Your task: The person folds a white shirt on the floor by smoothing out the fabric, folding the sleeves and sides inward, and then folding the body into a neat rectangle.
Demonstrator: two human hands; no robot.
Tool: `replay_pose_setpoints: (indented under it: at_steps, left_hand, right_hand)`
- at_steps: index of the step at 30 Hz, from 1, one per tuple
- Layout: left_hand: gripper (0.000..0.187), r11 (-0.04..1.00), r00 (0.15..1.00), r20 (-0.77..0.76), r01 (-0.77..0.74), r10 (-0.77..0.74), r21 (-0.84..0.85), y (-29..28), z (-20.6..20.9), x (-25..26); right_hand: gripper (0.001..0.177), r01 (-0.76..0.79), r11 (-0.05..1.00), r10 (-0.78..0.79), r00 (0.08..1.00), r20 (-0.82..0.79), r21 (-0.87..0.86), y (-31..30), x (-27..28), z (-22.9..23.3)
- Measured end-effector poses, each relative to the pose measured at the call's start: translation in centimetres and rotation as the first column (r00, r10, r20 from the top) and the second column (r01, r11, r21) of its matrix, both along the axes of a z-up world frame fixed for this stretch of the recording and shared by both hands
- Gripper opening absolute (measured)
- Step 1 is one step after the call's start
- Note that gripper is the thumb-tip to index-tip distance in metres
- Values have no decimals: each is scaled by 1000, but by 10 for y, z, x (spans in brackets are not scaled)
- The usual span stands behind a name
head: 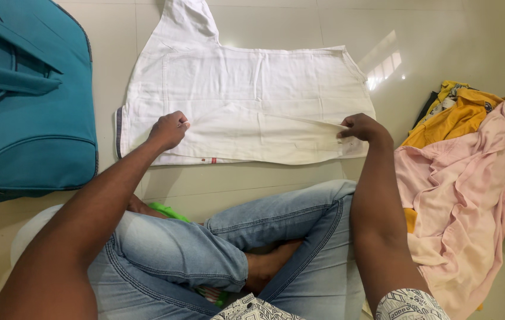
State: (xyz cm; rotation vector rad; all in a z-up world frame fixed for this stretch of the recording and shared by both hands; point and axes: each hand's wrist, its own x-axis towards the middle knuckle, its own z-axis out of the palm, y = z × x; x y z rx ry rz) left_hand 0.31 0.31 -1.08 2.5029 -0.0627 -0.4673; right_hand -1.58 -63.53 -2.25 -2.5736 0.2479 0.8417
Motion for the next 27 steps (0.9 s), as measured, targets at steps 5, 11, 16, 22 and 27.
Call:
replay_pose_setpoints:
  at_steps: [5, 11, 16, 22, 27]
  left_hand:
    - [36, 998, 988, 143, 65, -61, -18, -8, -10, 7]
    - [39, 991, 993, 114, 26, -11, -133, -66, -16, 41]
    - [33, 999, 993, 114, -4, 9, -47, -93, -18, 45]
    - [25, 985, 994, 110, 29, -10, -172, -87, -8, 39]
    - [22, 960, 1000, 20, 16, -11, -281, -83, -13, 50]
  right_hand:
    - [47, 48, 985, -53, 998, 27, 165, 1, -1, 0]
    - [60, 127, 992, -128, 988, -85, -8, 4, -11, 31]
    - [64, 249, 952, -245, 969, -42, 176, -11, -20, 42]
    - [48, 313, 938, -293, 945, -144, 147, -19, -22, 19]
    - [45, 364, 916, -353, 931, -89, 171, -41, -16, -3]
